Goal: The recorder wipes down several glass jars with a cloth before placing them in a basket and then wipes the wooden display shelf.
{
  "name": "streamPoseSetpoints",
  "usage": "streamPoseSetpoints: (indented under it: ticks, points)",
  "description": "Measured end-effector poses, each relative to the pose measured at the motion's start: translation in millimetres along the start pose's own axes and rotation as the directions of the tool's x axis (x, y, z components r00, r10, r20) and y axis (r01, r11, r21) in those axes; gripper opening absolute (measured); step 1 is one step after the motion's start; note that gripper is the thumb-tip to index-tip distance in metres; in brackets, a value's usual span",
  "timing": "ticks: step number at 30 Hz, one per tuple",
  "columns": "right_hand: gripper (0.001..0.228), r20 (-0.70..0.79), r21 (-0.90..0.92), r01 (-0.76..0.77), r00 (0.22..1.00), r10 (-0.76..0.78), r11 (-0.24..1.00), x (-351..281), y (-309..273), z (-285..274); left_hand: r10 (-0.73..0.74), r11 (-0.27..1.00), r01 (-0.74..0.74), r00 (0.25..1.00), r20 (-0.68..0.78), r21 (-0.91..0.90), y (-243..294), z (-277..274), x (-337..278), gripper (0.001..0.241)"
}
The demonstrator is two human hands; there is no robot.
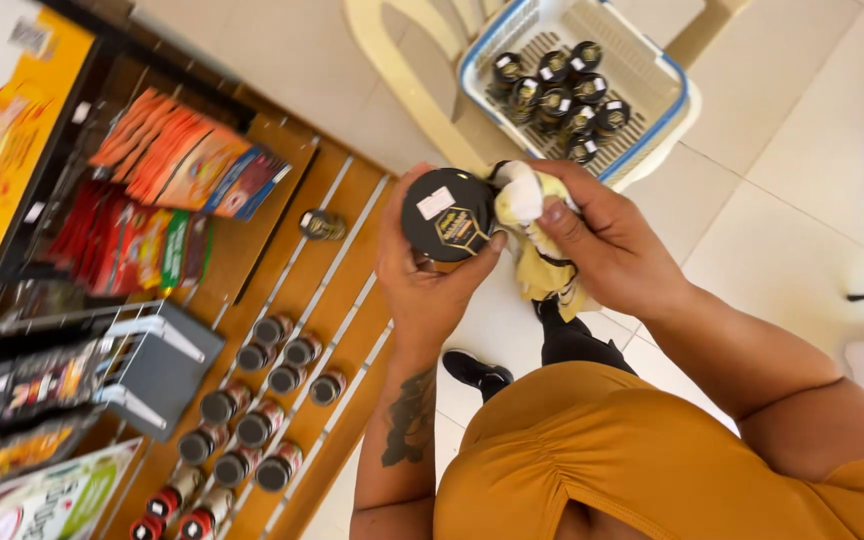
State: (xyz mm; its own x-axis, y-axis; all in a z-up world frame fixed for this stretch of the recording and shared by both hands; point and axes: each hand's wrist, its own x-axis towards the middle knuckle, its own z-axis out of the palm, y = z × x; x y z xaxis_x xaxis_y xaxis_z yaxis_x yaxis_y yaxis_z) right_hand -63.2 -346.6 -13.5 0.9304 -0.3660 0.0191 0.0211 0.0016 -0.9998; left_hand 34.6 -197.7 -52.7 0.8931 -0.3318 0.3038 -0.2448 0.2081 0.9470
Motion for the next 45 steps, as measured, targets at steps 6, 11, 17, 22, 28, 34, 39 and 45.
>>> streamPoseSetpoints:
  ticks: [6, 11, 17, 22, 28, 34, 39, 45]
  points:
    - [0.039, -0.186, 0.124, -0.038, 0.981, 0.061, 0.992, 16, 32, -68, 0.0, 0.994, -0.015, 0.99, 0.141, 0.107, -55, 72, 21, 0.089]
    - [0.037, -0.265, 0.144, -0.08, 0.957, 0.116, 0.986, 47, 69, -119, -0.097, 0.994, 0.089, 0.986, 0.137, 0.063, -111, 124, 41, 0.084]
    - [0.037, -0.255, 0.145, -0.157, 0.948, 0.19, 0.977, 96, 141, -176, -0.089, 0.974, 0.063, 0.989, 0.115, 0.219, -197, 165, 69, 0.073]
    - [0.04, -0.195, 0.138, -0.215, 0.951, 0.24, 0.967, 134, 201, -200, -0.092, 0.939, 0.051, 0.99, 0.106, 0.34, -270, 176, 83, 0.073]
    - [0.043, -0.132, 0.209, -0.276, 0.942, 0.307, 0.938, 172, 262, -212, -0.071, 0.933, 0.03, 0.992, 0.103, 0.359, -343, 179, 95, 0.071]
    - [0.045, -0.097, 0.191, -0.297, 0.943, 0.319, 0.936, 214, 299, -219, -0.039, 0.939, 0.003, 0.994, 0.099, 0.344, -407, 179, 109, 0.069]
    - [0.048, -0.028, 0.144, -0.309, 0.948, 0.316, 0.94, 238, 340, -231, -0.099, 0.936, 0.061, 0.991, 0.093, 0.346, -440, 180, 122, 0.076]
    - [0.05, 0.031, 0.044, -0.293, 0.956, 0.292, 0.955, 255, 369, -227, -0.195, 0.844, 0.138, 0.979, 0.056, 0.518, -485, 188, 129, 0.101]
